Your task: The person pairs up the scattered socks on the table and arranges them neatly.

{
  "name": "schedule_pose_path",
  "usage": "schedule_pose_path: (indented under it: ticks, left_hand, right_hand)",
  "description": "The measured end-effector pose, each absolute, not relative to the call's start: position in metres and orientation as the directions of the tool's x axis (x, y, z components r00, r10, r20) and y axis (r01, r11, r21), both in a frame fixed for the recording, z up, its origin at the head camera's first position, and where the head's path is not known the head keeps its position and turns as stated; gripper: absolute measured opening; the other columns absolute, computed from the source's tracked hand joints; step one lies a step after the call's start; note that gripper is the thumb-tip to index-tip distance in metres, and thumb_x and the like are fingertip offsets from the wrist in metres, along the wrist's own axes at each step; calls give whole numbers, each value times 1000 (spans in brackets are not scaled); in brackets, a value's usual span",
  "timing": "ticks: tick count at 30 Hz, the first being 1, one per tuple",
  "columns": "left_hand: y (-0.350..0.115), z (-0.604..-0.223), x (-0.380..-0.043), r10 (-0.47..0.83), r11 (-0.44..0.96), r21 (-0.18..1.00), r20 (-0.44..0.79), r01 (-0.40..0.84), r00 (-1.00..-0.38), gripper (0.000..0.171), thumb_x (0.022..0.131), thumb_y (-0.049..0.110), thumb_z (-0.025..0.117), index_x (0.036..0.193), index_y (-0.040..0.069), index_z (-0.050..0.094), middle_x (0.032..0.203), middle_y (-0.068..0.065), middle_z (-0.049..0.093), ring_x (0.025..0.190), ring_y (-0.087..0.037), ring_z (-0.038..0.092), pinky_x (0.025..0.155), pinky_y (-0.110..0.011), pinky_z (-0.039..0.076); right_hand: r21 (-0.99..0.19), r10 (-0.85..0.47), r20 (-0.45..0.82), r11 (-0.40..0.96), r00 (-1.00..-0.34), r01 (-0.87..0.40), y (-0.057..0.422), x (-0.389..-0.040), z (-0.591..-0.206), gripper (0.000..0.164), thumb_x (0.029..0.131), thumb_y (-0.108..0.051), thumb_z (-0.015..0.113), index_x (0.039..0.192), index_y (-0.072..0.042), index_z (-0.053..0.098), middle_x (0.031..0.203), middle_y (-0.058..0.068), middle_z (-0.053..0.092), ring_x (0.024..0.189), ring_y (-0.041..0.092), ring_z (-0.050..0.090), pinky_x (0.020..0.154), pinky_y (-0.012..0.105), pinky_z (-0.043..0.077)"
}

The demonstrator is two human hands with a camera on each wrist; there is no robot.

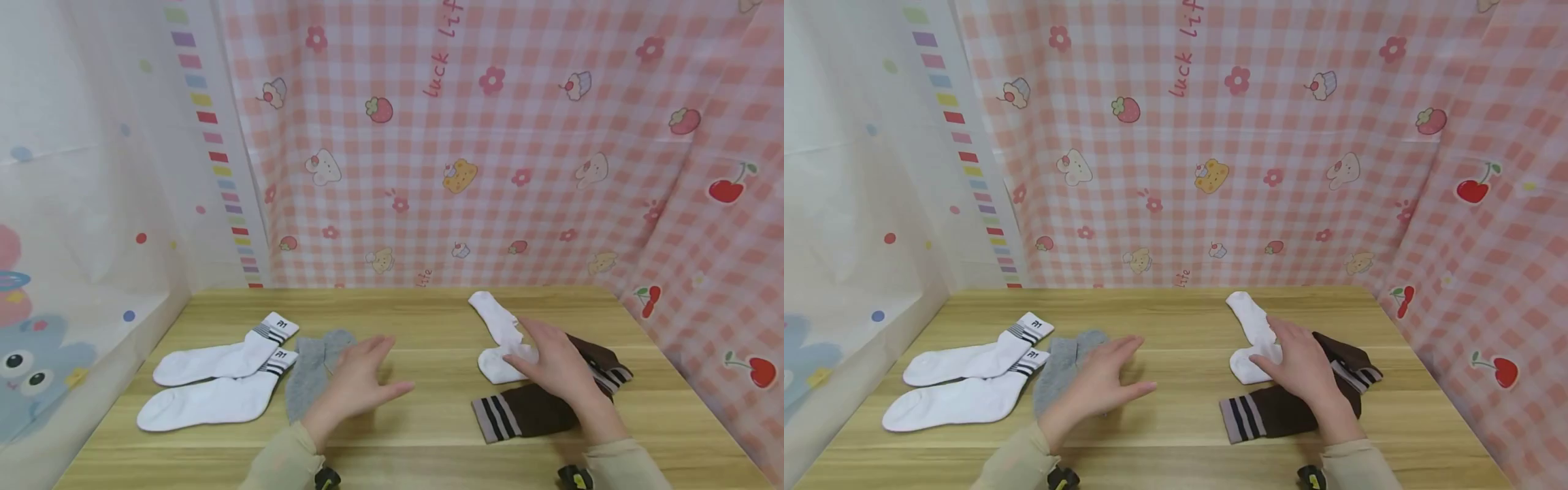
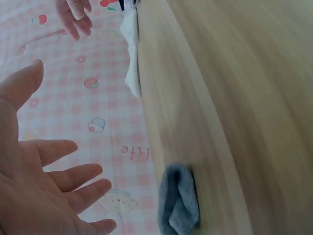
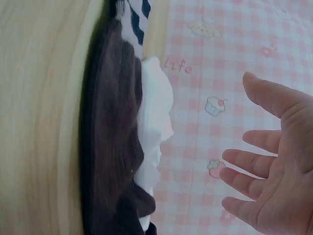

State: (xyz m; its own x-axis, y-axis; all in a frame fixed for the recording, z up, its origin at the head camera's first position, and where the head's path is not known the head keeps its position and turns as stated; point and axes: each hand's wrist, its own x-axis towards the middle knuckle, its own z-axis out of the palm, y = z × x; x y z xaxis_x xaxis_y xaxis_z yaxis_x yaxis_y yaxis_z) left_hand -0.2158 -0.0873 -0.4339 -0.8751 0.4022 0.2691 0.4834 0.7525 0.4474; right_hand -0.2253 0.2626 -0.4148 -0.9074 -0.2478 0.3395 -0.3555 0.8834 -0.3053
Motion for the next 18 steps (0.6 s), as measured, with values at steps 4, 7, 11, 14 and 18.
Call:
schedule_pose_path:
  ticks: [4,7,11,14,18]
  left_hand:
    - [-81,-434,-217,417,742,451,270,497,-868,85,83,60,69,145,4,48,144,-21,49,132,-39,46,108,-65,26]
    - [-77,-434,-218,425,739,449,270,503,-864,85,83,60,68,144,4,49,142,-21,50,131,-38,47,107,-63,29]
    - [-70,-433,-220,435,734,450,264,509,-861,85,84,60,68,144,3,48,142,-20,51,130,-37,47,108,-61,31]
    - [-64,-432,-221,441,725,466,254,508,-861,84,84,59,68,145,3,48,142,-19,52,131,-36,48,108,-59,31]
    - [-57,-429,-223,447,709,501,224,496,-866,84,85,58,68,146,5,46,142,-18,52,131,-36,47,109,-57,32]
  right_hand:
    - [-320,-230,322,887,-919,-334,269,-225,-413,72,86,-32,76,139,7,48,132,31,55,121,51,48,99,64,38]
    - [-326,-224,308,888,-925,-324,273,-224,-412,71,87,-32,75,139,8,47,132,32,54,121,52,48,98,65,38]
    - [-331,-212,285,894,-935,-304,278,-225,-410,71,88,-31,75,139,8,47,133,32,54,121,53,47,98,66,38]
    - [-339,-195,264,898,-945,-281,282,-225,-410,71,88,-32,75,140,8,47,133,32,53,122,53,46,98,67,37]
    - [-352,-181,241,899,-953,-260,287,-225,-409,72,90,-33,73,140,10,45,134,34,51,122,54,46,98,67,37]
